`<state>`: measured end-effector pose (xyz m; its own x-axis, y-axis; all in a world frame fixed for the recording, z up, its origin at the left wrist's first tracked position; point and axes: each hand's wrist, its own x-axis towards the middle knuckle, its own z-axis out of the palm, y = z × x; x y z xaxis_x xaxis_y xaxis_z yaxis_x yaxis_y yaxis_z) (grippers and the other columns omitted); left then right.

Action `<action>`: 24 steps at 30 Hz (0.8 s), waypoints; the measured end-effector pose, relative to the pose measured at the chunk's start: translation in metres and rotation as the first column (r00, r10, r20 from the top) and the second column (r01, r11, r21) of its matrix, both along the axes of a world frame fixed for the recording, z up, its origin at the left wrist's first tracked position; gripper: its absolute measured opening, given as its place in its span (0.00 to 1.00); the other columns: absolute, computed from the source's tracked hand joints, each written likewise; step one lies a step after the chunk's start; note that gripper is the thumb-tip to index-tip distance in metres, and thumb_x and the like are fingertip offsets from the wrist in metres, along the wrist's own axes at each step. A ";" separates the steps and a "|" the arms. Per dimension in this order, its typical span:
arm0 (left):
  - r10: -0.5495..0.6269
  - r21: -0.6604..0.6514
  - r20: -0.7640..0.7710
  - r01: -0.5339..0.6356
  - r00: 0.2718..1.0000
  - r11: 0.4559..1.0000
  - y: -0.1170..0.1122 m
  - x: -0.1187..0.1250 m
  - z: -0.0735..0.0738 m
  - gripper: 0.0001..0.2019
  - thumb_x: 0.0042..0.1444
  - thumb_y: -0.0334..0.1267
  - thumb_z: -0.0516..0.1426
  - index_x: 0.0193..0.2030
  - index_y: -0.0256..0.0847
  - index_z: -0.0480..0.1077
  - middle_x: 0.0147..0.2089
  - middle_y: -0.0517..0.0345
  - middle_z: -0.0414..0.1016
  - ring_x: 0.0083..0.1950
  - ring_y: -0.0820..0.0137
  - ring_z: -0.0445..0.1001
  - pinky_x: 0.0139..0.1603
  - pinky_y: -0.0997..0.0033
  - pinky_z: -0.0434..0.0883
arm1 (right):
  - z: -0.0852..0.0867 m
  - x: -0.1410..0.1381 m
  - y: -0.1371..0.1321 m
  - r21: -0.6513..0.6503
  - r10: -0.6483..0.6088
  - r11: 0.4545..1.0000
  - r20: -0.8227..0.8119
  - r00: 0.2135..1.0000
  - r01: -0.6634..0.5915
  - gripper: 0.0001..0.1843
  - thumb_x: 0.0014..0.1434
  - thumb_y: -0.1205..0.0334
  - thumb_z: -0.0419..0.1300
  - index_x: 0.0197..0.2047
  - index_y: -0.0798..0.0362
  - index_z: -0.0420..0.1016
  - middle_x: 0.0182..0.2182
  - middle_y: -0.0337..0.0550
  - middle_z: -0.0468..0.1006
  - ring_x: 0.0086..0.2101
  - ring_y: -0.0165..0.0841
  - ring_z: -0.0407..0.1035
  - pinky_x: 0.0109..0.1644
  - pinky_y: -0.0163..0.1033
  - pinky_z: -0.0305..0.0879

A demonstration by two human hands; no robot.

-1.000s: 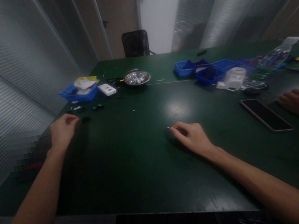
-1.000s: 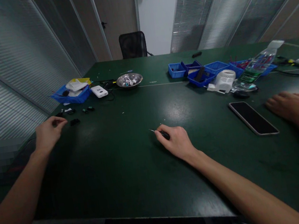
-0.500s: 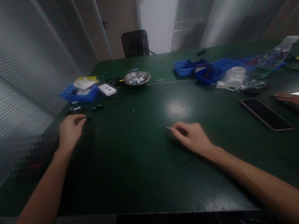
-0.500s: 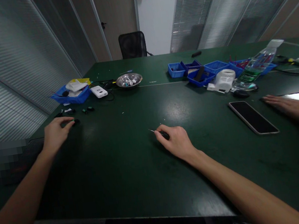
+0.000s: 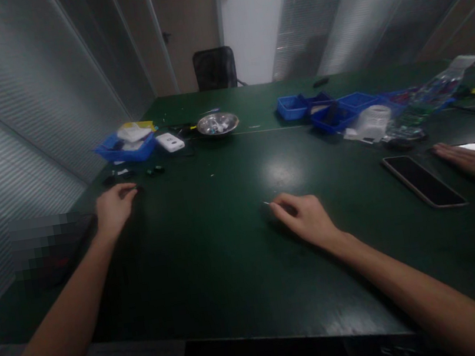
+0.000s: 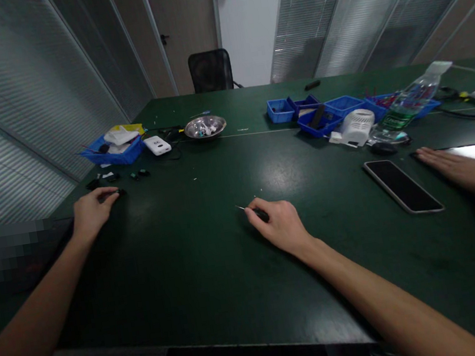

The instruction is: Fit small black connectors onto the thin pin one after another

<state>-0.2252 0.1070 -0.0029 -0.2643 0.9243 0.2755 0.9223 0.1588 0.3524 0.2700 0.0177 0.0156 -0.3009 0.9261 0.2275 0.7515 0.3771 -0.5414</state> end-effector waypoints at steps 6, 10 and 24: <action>0.014 0.014 0.107 -0.016 0.994 1.000 0.003 -0.006 -0.003 0.19 0.62 0.42 0.62 0.56 0.35 0.76 0.49 0.54 0.80 0.46 0.68 0.74 0.50 0.71 0.67 | 0.002 0.000 -0.001 -0.002 0.004 1.000 -0.004 1.000 -0.004 0.19 0.70 0.48 0.52 0.41 0.51 0.79 0.24 0.38 0.78 0.22 0.29 0.67 0.30 0.36 0.57; 0.068 -0.017 0.192 -0.066 0.979 0.998 0.003 -0.007 -0.003 0.20 0.60 0.42 0.63 0.57 0.36 0.76 0.46 0.57 0.80 0.44 0.69 0.74 0.45 0.71 0.68 | 0.002 0.001 -0.001 -0.017 0.013 1.000 -0.006 1.000 -0.013 0.19 0.70 0.48 0.52 0.41 0.51 0.79 0.25 0.38 0.77 0.22 0.29 0.67 0.29 0.36 0.57; 0.103 -0.038 0.246 -0.097 0.964 0.995 0.002 -0.001 -0.001 0.21 0.60 0.44 0.64 0.56 0.35 0.76 0.42 0.60 0.79 0.40 0.71 0.72 0.40 0.75 0.65 | 0.003 0.001 -0.001 -0.030 0.011 0.999 0.001 1.000 -0.011 0.19 0.70 0.48 0.52 0.41 0.51 0.79 0.26 0.39 0.79 0.22 0.30 0.68 0.30 0.36 0.58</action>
<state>-0.2267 0.1090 -0.0041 -0.4128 0.8954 0.1668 0.7861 0.2578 0.5617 0.2709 0.0172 0.0182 -0.3116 0.9292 0.1989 0.7481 0.3690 -0.5515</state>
